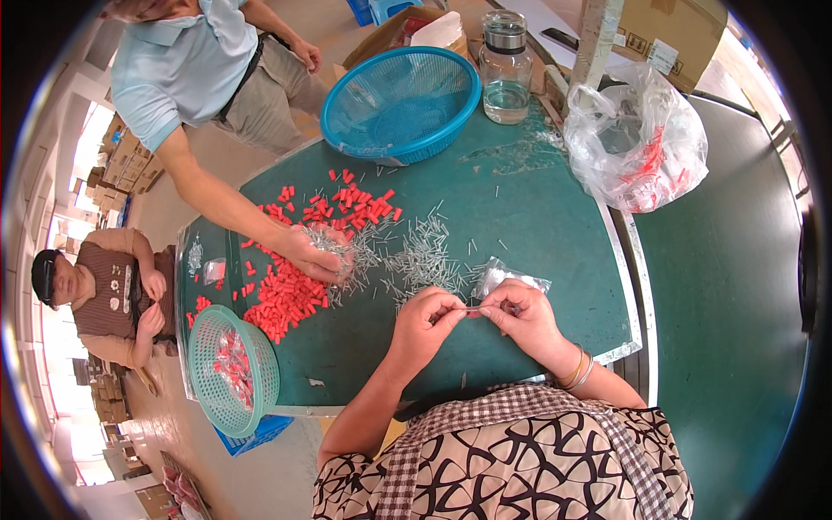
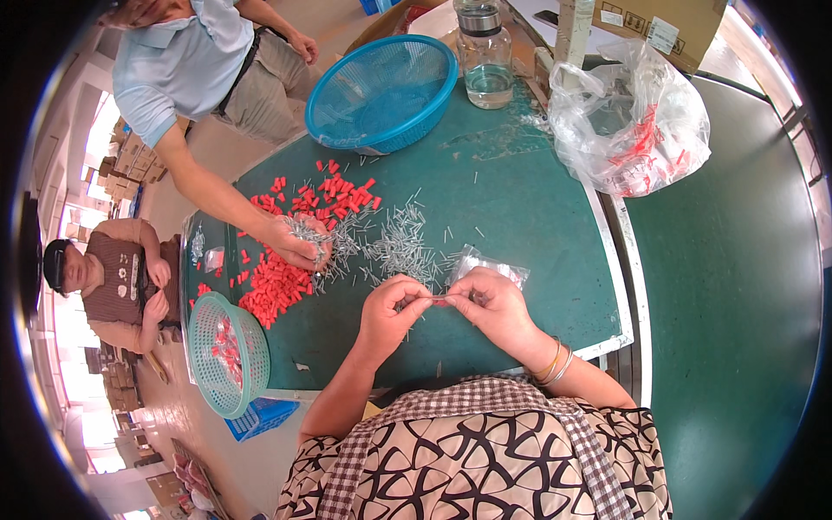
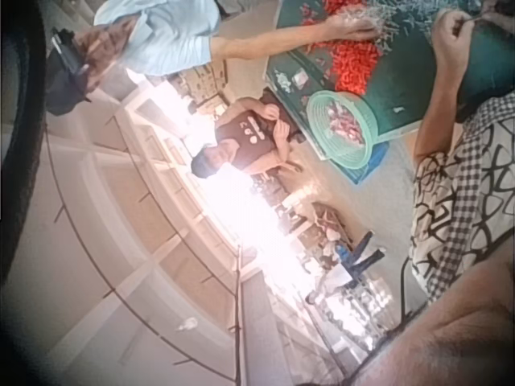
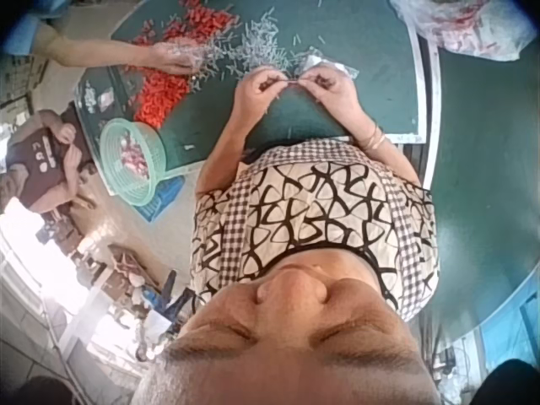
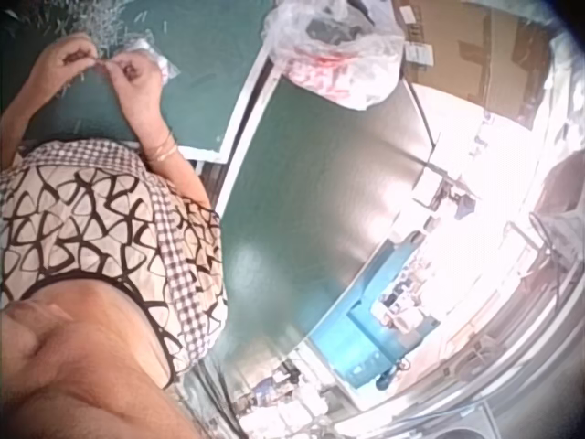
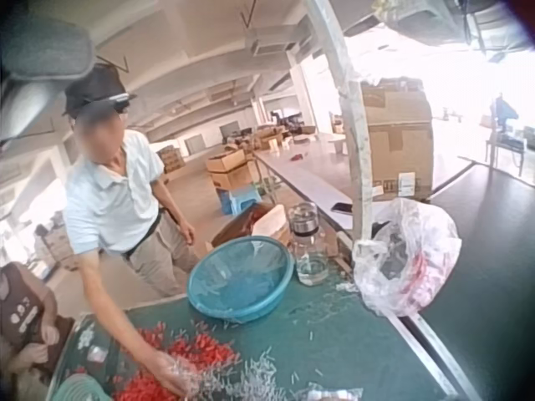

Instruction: The person picks up a red plastic piece and a metal pin, inserts the pin into the plastic piece by hand, and places the assembled unit into a small plastic bag. After repeating this process, the person sets the bag down on the table.

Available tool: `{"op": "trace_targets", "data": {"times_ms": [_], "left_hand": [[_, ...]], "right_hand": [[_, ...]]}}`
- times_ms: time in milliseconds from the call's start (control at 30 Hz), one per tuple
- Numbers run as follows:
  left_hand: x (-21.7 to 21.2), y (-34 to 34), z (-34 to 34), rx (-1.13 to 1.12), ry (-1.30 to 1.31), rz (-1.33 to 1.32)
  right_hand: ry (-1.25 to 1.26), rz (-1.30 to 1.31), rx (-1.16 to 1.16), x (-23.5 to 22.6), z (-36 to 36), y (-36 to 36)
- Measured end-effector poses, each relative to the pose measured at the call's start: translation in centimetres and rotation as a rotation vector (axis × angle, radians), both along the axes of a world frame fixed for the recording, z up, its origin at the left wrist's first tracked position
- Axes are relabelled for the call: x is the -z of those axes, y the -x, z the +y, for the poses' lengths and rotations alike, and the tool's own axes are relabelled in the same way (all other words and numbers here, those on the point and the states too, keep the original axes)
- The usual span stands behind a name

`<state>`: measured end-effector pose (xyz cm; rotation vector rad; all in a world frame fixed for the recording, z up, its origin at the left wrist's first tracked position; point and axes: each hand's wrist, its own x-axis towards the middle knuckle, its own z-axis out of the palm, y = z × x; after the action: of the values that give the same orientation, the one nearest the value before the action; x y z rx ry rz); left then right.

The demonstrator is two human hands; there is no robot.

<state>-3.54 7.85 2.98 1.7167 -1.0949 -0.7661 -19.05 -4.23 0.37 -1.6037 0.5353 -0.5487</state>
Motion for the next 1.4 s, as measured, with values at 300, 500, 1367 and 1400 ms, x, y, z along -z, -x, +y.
{"op": "trace_targets", "data": {"times_ms": [300,500,1367,1400], "left_hand": [[0.1,0.2,-0.1,0.018,0.013,-0.033],[0.5,0.3,-0.1,0.032,0.026,-0.094],[0.6,1.4,-0.5,0.009,0.119,-0.128],[0.6,1.4,-0.3,-0.015,0.106,-0.1]], "right_hand": [[0.054,0.028,-0.023,-0.8,0.2,-0.3],[0.065,0.011,0.022,-0.3,0.6,-0.2],[-0.004,0.055,0.008,-0.4,0.6,-0.1],[-0.033,0.081,-0.008,-0.5,0.6,-0.1]]}}
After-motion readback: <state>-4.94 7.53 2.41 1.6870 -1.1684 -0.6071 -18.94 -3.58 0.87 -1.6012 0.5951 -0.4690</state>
